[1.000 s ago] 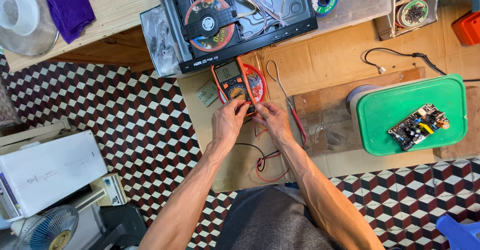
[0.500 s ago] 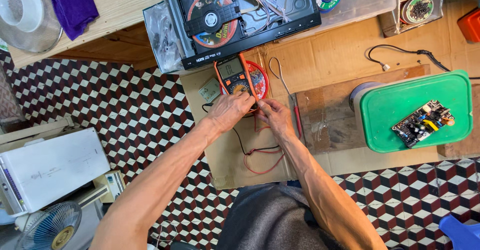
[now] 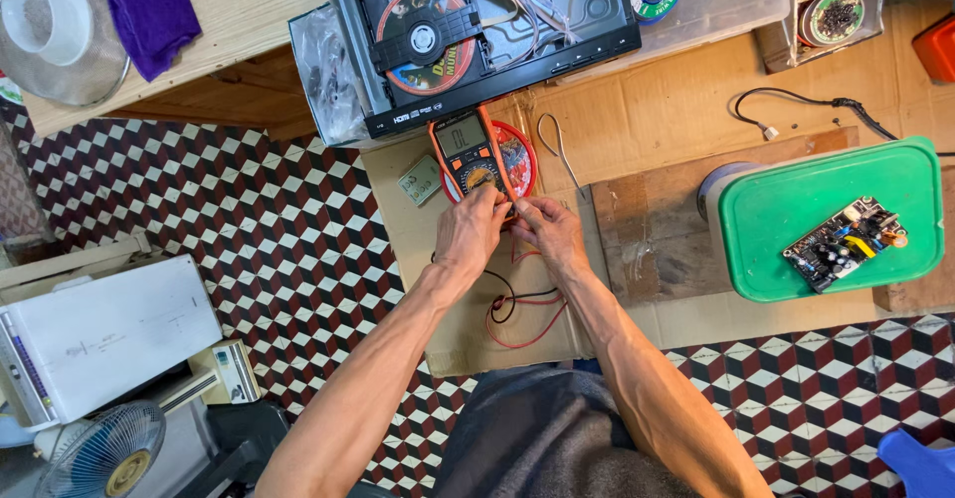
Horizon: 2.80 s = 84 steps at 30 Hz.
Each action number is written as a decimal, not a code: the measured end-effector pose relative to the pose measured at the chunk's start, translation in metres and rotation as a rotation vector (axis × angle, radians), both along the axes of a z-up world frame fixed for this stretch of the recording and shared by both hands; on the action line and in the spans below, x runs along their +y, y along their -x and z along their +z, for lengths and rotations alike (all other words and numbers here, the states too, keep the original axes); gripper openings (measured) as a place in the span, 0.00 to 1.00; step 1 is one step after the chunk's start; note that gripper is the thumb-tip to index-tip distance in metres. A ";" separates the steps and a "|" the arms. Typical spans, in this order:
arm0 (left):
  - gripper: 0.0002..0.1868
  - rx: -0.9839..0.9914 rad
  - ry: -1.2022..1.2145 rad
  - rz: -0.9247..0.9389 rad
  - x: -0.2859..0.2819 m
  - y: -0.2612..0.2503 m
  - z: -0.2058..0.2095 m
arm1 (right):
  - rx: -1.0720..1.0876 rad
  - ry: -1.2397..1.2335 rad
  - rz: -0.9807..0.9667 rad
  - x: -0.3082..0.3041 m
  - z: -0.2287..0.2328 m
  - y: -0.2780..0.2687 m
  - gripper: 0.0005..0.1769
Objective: The person uses a multimeter to test a small circuit board and a wire, then inspects the board with a magnifying glass. The person handles multimeter probes, a circuit board, and a magnifying glass on a cluttered workbench.
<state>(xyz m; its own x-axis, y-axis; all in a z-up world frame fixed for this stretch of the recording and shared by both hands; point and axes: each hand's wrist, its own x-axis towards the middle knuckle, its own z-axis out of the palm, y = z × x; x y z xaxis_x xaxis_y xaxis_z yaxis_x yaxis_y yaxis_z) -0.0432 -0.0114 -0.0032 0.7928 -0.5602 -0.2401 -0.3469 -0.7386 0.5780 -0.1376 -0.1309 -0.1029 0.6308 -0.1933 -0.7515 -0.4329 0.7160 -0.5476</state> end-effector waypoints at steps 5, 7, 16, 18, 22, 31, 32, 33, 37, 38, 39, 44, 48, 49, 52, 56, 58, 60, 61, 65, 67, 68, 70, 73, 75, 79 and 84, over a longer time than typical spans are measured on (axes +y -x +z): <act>0.09 -0.114 -0.074 -0.337 0.009 -0.018 0.003 | -0.020 0.032 0.021 0.001 -0.008 0.001 0.19; 0.11 -0.139 -0.090 -0.437 0.009 -0.023 0.004 | -0.018 0.038 0.024 0.001 -0.011 0.002 0.19; 0.11 -0.143 -0.123 -0.567 0.008 -0.040 0.006 | -0.014 0.010 0.015 0.001 -0.008 0.001 0.19; 0.09 -0.085 -0.093 -0.422 0.006 -0.034 0.009 | -0.026 0.000 0.004 0.001 -0.006 0.001 0.20; 0.07 0.051 -0.041 -0.086 0.000 -0.014 0.016 | 0.011 0.010 0.008 0.000 0.001 -0.001 0.20; 0.09 -0.062 -0.104 -0.356 0.008 -0.027 0.009 | 0.025 0.022 0.025 -0.002 0.009 -0.003 0.19; 0.09 -0.068 -0.126 -0.405 0.009 -0.031 0.009 | 0.021 0.026 0.024 -0.002 0.009 -0.003 0.19; 0.10 -0.086 -0.141 -0.454 0.009 -0.035 0.008 | 0.018 0.030 0.022 -0.002 0.009 -0.002 0.19; 0.13 -0.165 -0.156 -0.587 0.005 -0.034 0.004 | 0.041 0.025 0.026 -0.003 0.008 -0.002 0.19; 0.14 -0.186 -0.150 -0.603 0.005 -0.032 0.004 | 0.047 0.026 0.026 -0.003 0.008 -0.002 0.19; 0.13 -0.172 -0.137 -0.563 0.006 -0.031 0.005 | 0.050 0.030 0.029 -0.003 0.008 -0.002 0.19; 0.10 -0.016 -0.016 -0.285 0.009 -0.022 0.016 | 0.019 0.014 0.035 -0.004 0.003 -0.003 0.20; 0.14 -0.006 0.031 -0.153 0.011 -0.021 0.023 | 0.027 0.041 0.036 -0.003 0.015 -0.005 0.19; 0.16 -0.002 0.037 -0.114 0.011 -0.020 0.024 | 0.008 0.119 0.060 -0.003 0.022 -0.007 0.19; 0.24 -0.013 0.116 -0.032 0.014 -0.015 0.025 | -0.030 0.421 0.140 -0.005 0.054 -0.010 0.18; 0.27 -0.010 0.153 0.063 0.018 -0.009 0.022 | -0.061 0.770 0.234 -0.005 0.100 -0.022 0.18; 0.24 0.001 0.093 0.077 0.020 -0.005 0.018 | -0.040 0.796 0.314 -0.005 0.112 -0.030 0.18; 0.22 0.013 0.042 0.121 0.023 0.000 0.014 | 0.014 0.792 0.452 -0.005 0.114 -0.039 0.19; 0.20 0.020 0.025 0.156 0.023 0.002 0.013 | 0.061 0.802 0.496 -0.004 0.113 -0.043 0.20; 0.18 -0.011 0.091 0.349 0.028 0.016 0.017 | 0.151 0.827 0.590 0.000 0.100 -0.049 0.22; 0.22 0.142 0.084 0.579 0.040 0.029 0.020 | 0.146 0.848 0.596 0.000 0.094 -0.052 0.22; 0.24 0.221 0.079 0.692 0.049 0.037 0.020 | 0.145 0.864 0.599 -0.002 0.094 -0.051 0.21; 0.34 0.430 0.171 0.844 0.061 0.049 0.012 | 0.160 0.924 0.633 0.000 0.096 -0.051 0.21; 0.45 0.211 0.118 0.747 0.070 0.050 -0.007 | 0.200 1.025 0.695 0.008 0.105 -0.053 0.23; 0.47 0.059 0.136 0.692 0.066 0.039 -0.021 | 0.216 1.042 0.711 0.010 0.108 -0.052 0.23; 0.43 0.379 0.478 0.837 0.035 -0.047 -0.054 | 0.248 1.082 0.695 0.017 0.104 -0.052 0.24; 0.32 0.583 0.321 0.812 0.018 -0.090 -0.050 | 0.226 0.951 0.526 0.023 0.100 -0.044 0.23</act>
<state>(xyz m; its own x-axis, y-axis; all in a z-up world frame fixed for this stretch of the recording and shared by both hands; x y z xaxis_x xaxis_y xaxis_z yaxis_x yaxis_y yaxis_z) 0.0464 0.0063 -0.0536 0.7684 -0.0172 -0.6397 0.5789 -0.4073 0.7064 -0.0935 -0.1079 -0.0033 0.6709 -0.5008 -0.5470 -0.7185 -0.2566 -0.6464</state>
